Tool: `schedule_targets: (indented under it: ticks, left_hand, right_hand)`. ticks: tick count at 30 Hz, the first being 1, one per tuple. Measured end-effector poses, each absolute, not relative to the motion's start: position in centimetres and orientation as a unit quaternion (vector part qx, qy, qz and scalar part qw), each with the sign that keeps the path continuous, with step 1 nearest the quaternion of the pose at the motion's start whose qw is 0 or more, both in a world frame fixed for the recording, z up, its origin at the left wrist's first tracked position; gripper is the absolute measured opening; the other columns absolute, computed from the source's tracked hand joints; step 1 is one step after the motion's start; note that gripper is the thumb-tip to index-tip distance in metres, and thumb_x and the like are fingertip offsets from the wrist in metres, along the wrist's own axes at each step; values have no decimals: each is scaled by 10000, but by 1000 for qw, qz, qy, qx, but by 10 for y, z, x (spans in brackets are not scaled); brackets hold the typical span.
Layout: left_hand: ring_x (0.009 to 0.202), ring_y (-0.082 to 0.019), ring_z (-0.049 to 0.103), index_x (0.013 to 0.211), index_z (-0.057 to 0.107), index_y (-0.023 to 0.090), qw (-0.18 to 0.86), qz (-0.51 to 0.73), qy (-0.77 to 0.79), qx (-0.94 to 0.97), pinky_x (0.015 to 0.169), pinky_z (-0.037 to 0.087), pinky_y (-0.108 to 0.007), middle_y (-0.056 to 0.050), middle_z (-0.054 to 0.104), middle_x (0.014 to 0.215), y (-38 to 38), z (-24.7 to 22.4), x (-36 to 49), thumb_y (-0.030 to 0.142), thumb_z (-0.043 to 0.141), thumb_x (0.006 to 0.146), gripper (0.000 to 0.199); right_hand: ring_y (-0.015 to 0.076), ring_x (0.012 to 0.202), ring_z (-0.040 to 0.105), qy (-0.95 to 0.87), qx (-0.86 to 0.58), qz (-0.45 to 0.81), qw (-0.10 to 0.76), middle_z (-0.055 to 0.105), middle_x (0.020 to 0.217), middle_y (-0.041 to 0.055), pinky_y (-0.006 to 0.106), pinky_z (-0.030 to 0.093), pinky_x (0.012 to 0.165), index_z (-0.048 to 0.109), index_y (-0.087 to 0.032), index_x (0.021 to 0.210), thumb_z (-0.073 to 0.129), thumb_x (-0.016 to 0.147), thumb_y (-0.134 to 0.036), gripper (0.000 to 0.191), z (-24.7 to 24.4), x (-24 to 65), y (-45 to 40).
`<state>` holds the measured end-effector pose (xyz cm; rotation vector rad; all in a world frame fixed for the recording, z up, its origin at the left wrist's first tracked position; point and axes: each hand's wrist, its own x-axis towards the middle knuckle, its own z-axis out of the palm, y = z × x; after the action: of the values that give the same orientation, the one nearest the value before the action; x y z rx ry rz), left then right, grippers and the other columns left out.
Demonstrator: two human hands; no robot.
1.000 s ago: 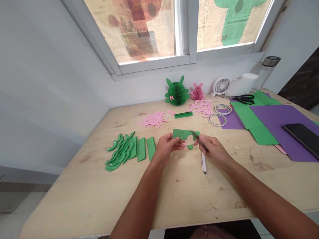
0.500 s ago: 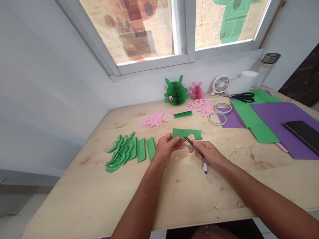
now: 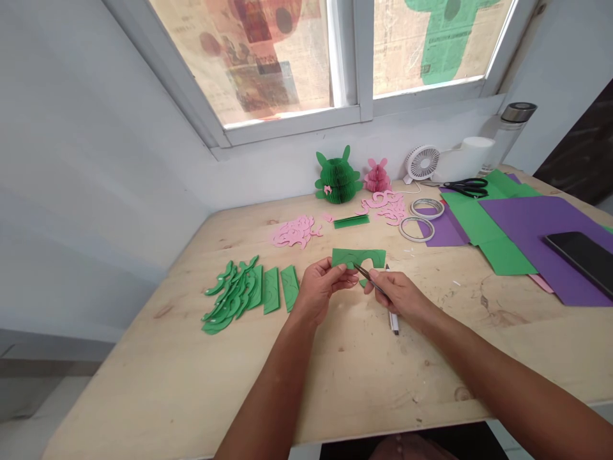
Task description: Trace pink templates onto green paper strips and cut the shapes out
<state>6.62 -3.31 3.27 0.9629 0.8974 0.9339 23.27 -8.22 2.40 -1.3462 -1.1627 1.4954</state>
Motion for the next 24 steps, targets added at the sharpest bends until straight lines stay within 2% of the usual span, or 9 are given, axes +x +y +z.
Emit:
schedule_targets:
  ticks: [24]
  left_hand:
    - [666,-166,673,771,648,131,693,405,403,440,688,525,-290,-74,725,768,-37,35,69,298,737,663,219]
  right_hand:
    - [65,382,260,-486,-545,548,410,368,403,-64,230,196,415,627,-138,700,483,816,-619,516,18,235,-80]
